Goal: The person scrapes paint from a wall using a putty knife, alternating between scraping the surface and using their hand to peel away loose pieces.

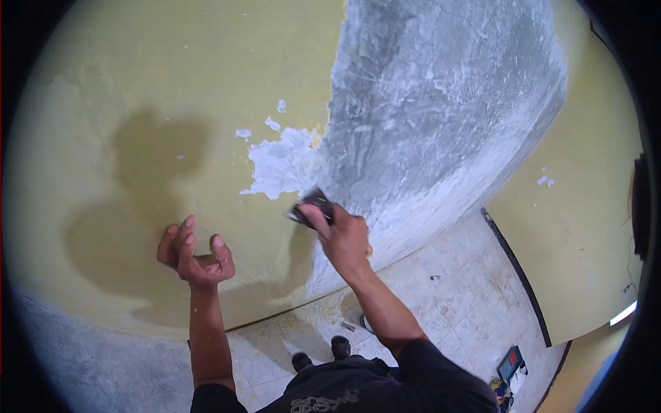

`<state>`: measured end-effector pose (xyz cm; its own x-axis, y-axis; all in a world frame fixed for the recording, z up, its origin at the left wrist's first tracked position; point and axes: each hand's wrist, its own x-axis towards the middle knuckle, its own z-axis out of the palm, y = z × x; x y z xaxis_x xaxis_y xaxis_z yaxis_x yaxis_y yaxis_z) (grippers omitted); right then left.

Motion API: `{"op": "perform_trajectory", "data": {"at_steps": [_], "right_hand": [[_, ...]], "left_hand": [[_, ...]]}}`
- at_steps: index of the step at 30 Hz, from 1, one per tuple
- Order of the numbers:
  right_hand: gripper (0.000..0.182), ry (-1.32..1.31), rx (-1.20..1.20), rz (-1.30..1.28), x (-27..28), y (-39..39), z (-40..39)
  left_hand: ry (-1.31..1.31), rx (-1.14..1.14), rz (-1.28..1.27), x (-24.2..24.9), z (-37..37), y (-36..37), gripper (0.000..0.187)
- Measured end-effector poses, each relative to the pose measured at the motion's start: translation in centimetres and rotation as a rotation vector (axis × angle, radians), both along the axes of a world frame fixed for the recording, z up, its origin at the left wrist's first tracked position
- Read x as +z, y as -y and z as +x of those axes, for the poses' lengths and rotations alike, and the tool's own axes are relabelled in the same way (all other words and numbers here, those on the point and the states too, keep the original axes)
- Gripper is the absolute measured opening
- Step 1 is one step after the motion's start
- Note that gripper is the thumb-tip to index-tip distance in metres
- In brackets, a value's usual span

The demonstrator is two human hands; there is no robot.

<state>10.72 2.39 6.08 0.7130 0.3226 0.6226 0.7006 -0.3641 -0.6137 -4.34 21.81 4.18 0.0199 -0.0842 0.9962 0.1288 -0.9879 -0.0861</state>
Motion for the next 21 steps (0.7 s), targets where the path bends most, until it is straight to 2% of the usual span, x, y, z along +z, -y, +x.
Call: {"op": "perform_trajectory", "data": {"at_steps": [1, 3, 5, 7, 10, 14, 16, 21], "right_hand": [[0.049, 0.005, 0.003, -0.131, 0.8, 0.1, -0.1], [0.049, 0.018, -0.043, -0.162, -0.6, 1.5, 1.1], [0.052, -0.111, -0.059, -0.026, -2.7, 3.2, 3.5], [0.054, -0.070, -0.090, -0.089, -2.5, 3.1, 4.0], [0.054, 0.165, -0.089, -0.173, -0.7, 2.1, 2.6], [0.054, 0.292, -0.164, -0.248, -1.4, 3.6, 4.2], [0.054, 0.309, -0.146, -0.247, -0.5, 2.9, 4.0], [0.055, 0.396, -0.106, -0.291, 0.0, 2.3, 3.4]], "left_hand": [[-0.003, 0.002, 0.007, 0.0, -0.5, 0.3, 0.045], [-0.070, 0.037, 0.037, -0.6, -2.0, -0.6, 0.043], [-0.118, 0.102, 0.041, -0.9, -1.9, -0.9, 0.042], [-0.107, 0.099, 0.059, -0.8, -1.7, -0.8, 0.038], [-0.166, 0.163, 0.141, -1.0, -2.4, -1.1, 0.043], [-0.137, 0.140, 0.143, -0.8, -2.1, -1.2, 0.044], [-0.100, 0.172, 0.118, -0.6, -2.0, -1.0, 0.036], [-0.082, 0.131, 0.106, -0.6, -2.0, -1.0, 0.038]]}}
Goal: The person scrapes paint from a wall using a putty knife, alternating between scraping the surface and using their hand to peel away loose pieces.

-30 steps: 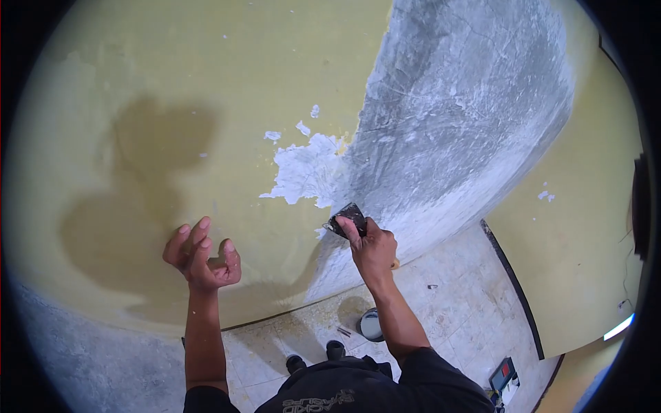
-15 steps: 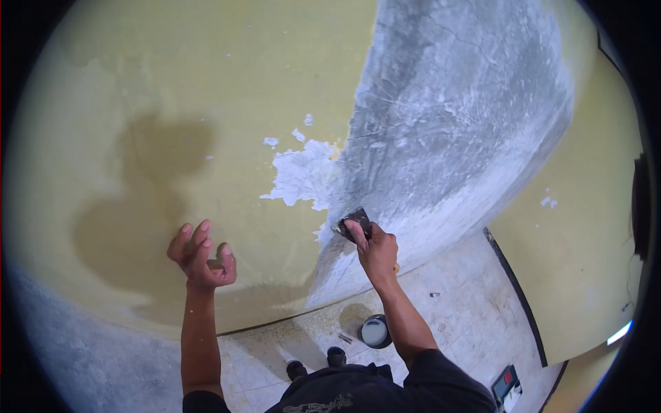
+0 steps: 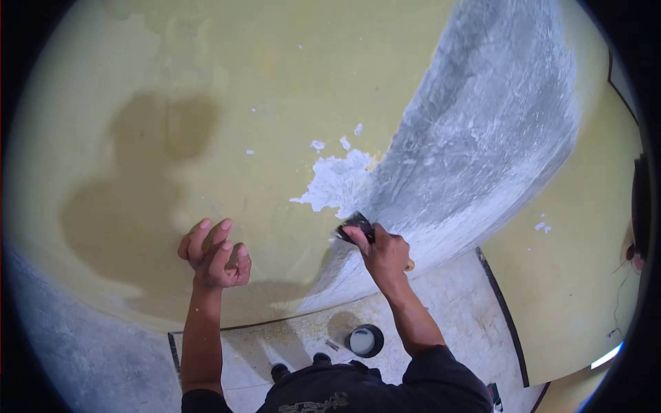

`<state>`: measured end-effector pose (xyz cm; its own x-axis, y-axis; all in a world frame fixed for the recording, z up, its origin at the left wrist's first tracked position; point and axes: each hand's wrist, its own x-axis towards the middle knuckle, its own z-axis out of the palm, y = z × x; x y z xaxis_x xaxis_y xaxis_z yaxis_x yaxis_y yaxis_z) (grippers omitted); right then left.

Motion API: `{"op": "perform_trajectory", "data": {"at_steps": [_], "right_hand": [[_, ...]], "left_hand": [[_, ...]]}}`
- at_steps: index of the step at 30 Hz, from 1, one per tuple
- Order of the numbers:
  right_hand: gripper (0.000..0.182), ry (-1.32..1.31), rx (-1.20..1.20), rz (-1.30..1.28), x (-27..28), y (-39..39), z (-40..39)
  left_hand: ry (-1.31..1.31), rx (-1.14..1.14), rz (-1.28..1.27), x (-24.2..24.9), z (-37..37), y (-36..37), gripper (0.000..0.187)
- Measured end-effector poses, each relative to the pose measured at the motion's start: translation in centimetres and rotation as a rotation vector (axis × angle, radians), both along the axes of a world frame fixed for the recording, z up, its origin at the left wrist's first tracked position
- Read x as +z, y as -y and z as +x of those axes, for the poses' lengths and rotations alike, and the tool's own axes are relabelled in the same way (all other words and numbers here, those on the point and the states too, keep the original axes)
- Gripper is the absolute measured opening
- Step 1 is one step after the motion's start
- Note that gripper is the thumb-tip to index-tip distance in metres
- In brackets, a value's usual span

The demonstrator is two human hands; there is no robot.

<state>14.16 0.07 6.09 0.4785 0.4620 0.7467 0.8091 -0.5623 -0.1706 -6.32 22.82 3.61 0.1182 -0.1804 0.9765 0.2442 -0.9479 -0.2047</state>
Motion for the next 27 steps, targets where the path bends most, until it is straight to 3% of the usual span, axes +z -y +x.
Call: {"op": "perform_trajectory", "data": {"at_steps": [13, 17, 20, 22, 27], "right_hand": [[0.053, 0.017, -0.058, 0.005, 0.0, 0.4, 0.2], [0.052, -0.028, 0.013, 0.026, 0.2, 0.2, 0.1], [0.053, -0.013, -0.065, 0.004, 0.2, 0.8, 0.9], [0.054, 0.005, -0.056, -0.035, 0.7, 0.8, 0.3], [0.057, -0.054, -0.035, 0.064, -0.8, 1.2, 0.8]], "left_hand": [[-0.036, 0.038, 0.019, -0.3, -0.1, -0.2, 0.046], [0.049, 0.035, -0.016, -0.1, 0.1, -0.1, 0.039], [0.037, 0.068, -0.011, -0.1, -0.2, -0.4, 0.038], [-0.038, 0.073, 0.017, -0.1, -0.3, 0.0, 0.045], [-0.029, 0.084, 0.026, 0.1, 0.1, 0.0, 0.044]]}}
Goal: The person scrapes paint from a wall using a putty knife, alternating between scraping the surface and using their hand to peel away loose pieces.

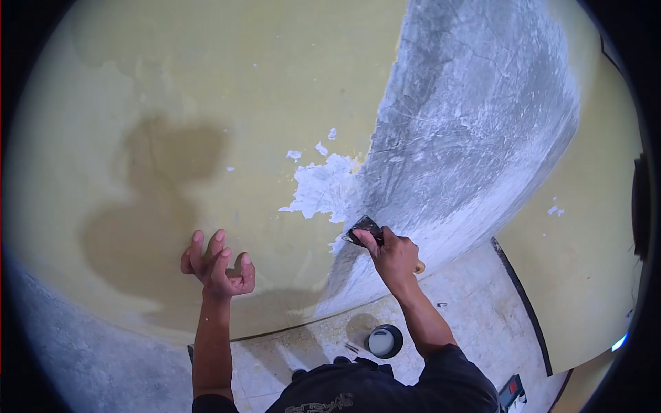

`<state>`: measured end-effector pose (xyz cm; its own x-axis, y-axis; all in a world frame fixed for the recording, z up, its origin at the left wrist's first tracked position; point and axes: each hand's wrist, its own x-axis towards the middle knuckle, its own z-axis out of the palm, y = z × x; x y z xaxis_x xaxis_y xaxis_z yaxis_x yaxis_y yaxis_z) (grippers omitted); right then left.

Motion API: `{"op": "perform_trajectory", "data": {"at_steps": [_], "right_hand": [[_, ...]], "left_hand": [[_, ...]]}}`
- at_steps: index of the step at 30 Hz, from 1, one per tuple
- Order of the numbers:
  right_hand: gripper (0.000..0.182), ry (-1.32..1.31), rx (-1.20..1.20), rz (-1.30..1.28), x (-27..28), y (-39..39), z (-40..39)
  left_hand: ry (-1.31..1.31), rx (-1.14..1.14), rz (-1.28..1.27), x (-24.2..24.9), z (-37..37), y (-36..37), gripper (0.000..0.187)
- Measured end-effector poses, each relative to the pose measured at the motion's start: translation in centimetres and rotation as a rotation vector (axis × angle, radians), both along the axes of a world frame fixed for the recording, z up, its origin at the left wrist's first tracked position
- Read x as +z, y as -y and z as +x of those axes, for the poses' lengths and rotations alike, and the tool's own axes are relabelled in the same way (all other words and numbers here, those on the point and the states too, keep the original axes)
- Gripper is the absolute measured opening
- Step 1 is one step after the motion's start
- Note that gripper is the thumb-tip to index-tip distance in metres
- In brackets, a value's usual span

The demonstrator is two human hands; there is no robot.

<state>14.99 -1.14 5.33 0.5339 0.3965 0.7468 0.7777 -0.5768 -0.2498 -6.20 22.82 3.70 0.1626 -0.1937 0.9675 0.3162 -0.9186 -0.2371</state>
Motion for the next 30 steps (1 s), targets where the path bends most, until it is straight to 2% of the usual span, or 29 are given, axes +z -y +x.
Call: {"op": "perform_trajectory", "data": {"at_steps": [3, 4, 8, 14, 19, 22, 25, 30], "right_hand": [[0.056, 0.033, 0.005, -0.014, 1.0, -1.5, -1.4], [0.055, 0.044, 0.095, 0.048, 1.3, -2.1, -1.7], [0.055, 0.064, 0.003, -0.011, 1.0, -0.3, -0.1], [0.056, 0.087, 0.001, -0.044, 1.6, -0.3, -0.5], [0.052, -0.021, -0.033, -0.096, 1.2, -0.1, -0.4], [0.053, 0.054, 0.143, 0.024, 2.2, -1.8, -1.6], [0.054, 0.080, 0.023, -0.075, 2.3, -0.2, -0.3], [0.056, 0.113, 0.076, -0.041, 3.3, -1.5, -1.4]], "left_hand": [[0.004, 0.017, -0.010, 0.1, -0.2, 0.4, 0.043], [-0.001, 0.026, -0.016, 0.0, -0.2, 0.4, 0.042], [-0.022, 0.009, 0.020, -0.4, -0.4, -0.1, 0.042], [0.018, 0.023, -0.040, -0.4, 0.3, 0.4, 0.038], [0.020, 0.033, -0.043, -0.2, 0.1, 0.6, 0.037], [0.007, 0.042, -0.037, -0.4, -0.1, 0.4, 0.037], [-0.035, 0.028, -0.001, -0.5, -0.4, 0.1, 0.043], [-0.002, 0.044, -0.015, -0.3, -0.2, 0.4, 0.042]]}}
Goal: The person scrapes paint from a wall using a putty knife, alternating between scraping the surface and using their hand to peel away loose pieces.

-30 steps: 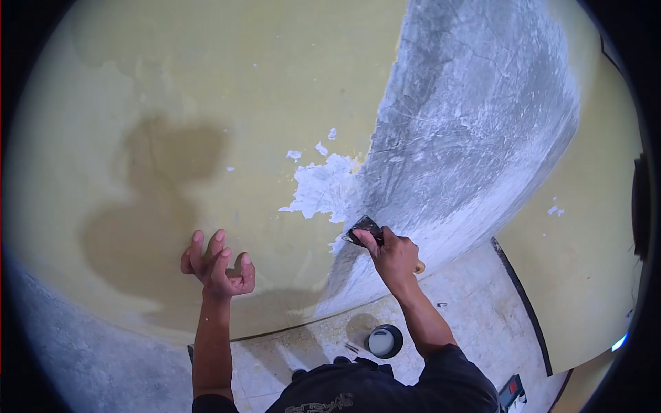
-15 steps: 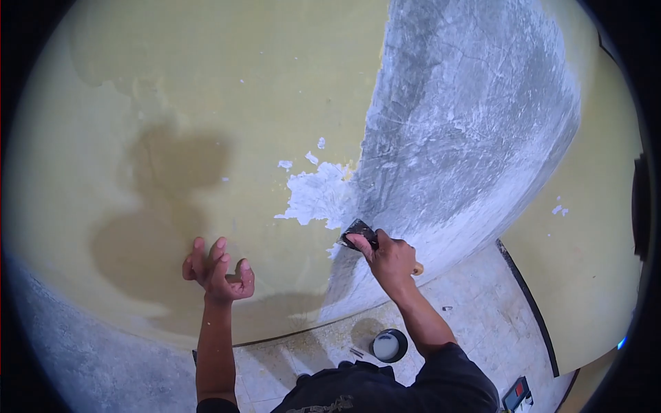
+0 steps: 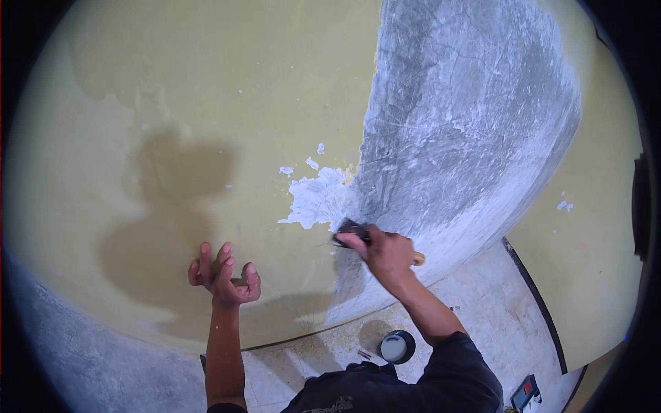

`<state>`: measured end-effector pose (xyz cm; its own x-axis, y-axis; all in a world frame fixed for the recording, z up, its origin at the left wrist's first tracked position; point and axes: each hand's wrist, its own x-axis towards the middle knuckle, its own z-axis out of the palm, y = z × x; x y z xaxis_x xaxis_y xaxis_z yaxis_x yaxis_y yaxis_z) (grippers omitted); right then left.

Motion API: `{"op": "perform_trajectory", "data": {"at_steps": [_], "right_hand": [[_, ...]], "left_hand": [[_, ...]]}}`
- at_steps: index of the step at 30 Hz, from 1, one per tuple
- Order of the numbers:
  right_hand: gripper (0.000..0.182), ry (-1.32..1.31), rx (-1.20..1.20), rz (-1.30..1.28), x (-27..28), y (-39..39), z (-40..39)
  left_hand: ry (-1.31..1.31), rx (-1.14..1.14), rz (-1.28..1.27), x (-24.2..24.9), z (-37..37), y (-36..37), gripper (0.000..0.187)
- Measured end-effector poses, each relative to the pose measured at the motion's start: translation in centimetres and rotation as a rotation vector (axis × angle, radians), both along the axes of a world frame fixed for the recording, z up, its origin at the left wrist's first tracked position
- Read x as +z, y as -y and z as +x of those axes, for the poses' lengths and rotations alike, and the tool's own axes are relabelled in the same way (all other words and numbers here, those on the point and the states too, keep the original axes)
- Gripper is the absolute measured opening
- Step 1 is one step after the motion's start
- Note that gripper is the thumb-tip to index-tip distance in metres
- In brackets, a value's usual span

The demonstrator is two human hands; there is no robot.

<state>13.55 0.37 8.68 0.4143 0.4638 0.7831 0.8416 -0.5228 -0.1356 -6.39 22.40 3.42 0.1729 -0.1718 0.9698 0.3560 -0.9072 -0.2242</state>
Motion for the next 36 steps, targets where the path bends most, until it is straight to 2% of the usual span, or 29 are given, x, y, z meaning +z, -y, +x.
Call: {"op": "perform_trajectory", "data": {"at_steps": [3, 4, 7, 11, 13, 14, 15, 17, 18, 20, 21, 23, 26, 28, 29, 31, 32, 33, 36], "right_hand": [[0.054, 0.064, 0.019, 0.000, -0.4, -0.3, 0.2], [0.054, 0.048, -0.056, -0.059, -0.2, 0.5, 0.6], [0.054, 0.037, -0.070, -0.066, -0.6, 1.4, 1.9], [0.052, -0.034, 0.111, 0.029, -0.1, -1.1, -0.9], [0.053, -0.176, 0.087, 0.039, -0.2, -0.1, -1.0], [0.052, -0.357, 0.107, 0.024, -0.7, 1.4, -0.1], [0.052, -0.359, 0.111, 0.029, -2.1, 2.9, 0.7], [0.048, -0.706, 0.300, 0.243, -5.2, 5.7, 1.8], [0.048, -0.719, 0.317, 0.247, -6.3, 7.1, 1.9], [0.040, -1.020, 0.301, 0.219, -8.9, 9.5, 1.3], [0.040, -1.028, 0.320, 0.221, -10.6, 10.4, 0.9], [0.031, -1.201, 0.338, 0.194, -14.0, 12.2, 0.3], [0.017, -1.354, 0.451, 0.180, -16.2, 13.7, -0.8], [0.016, -1.468, 0.562, 0.217, -15.1, 14.2, -1.5], [0.014, -1.580, 0.651, 0.272, -14.8, 14.6, -1.6], [0.012, -1.599, 0.673, 0.221, -14.9, 15.3, -1.1], [0.012, -1.637, 0.728, 0.276, -14.4, 15.5, -1.0], [0.013, -1.674, 0.779, 0.343, -14.0, 15.6, -0.8], [0.013, -1.656, 0.799, 0.344, -14.0, 16.2, -0.5]], "left_hand": [[-0.017, -0.010, 0.001, -0.3, -0.2, -0.1, 0.041], [-0.029, -0.026, 0.007, -0.3, -0.2, -0.4, 0.041], [-0.013, -0.006, 0.015, -0.1, 0.0, -0.1, 0.039], [0.011, -0.008, -0.008, -0.5, 0.1, -0.3, 0.038], [-0.063, -0.004, -0.011, -0.9, -0.3, -0.8, 0.041], [-0.065, 0.000, -0.008, -1.1, -0.4, -0.9, 0.041], [-0.087, -0.007, 0.009, -1.2, -0.5, -1.0, 0.044], [-0.109, 0.004, 0.043, -0.6, -0.2, -0.6, 0.047], [-0.116, 0.051, -0.005, -0.2, 0.2, 0.4, 0.050], [-0.160, 0.079, -0.105, -1.0, 1.2, 2.6, 0.055], [-0.184, 0.056, -0.154, -2.1, 2.6, 3.4, 0.057], [-0.422, 0.067, -0.171, -3.4, 5.7, 5.5, 0.069], [-0.363, 0.148, -0.203, -4.1, 10.9, 10.0, 0.070], [-0.868, 0.127, -0.685, -2.5, 12.1, 13.4, 0.065], [-0.867, 0.144, -0.700, -3.0, 12.0, 13.5, 0.065], [-1.097, -0.144, -0.149, -5.0, 11.2, 13.8, 0.061], [-1.150, -0.316, -0.170, -4.6, 10.3, 14.3, 0.061], [-1.170, -0.327, -0.195, -5.6, 9.4, 15.1, 0.061], [-0.619, -0.540, -0.889, -7.2, 7.9, 18.7, 0.055]]}}
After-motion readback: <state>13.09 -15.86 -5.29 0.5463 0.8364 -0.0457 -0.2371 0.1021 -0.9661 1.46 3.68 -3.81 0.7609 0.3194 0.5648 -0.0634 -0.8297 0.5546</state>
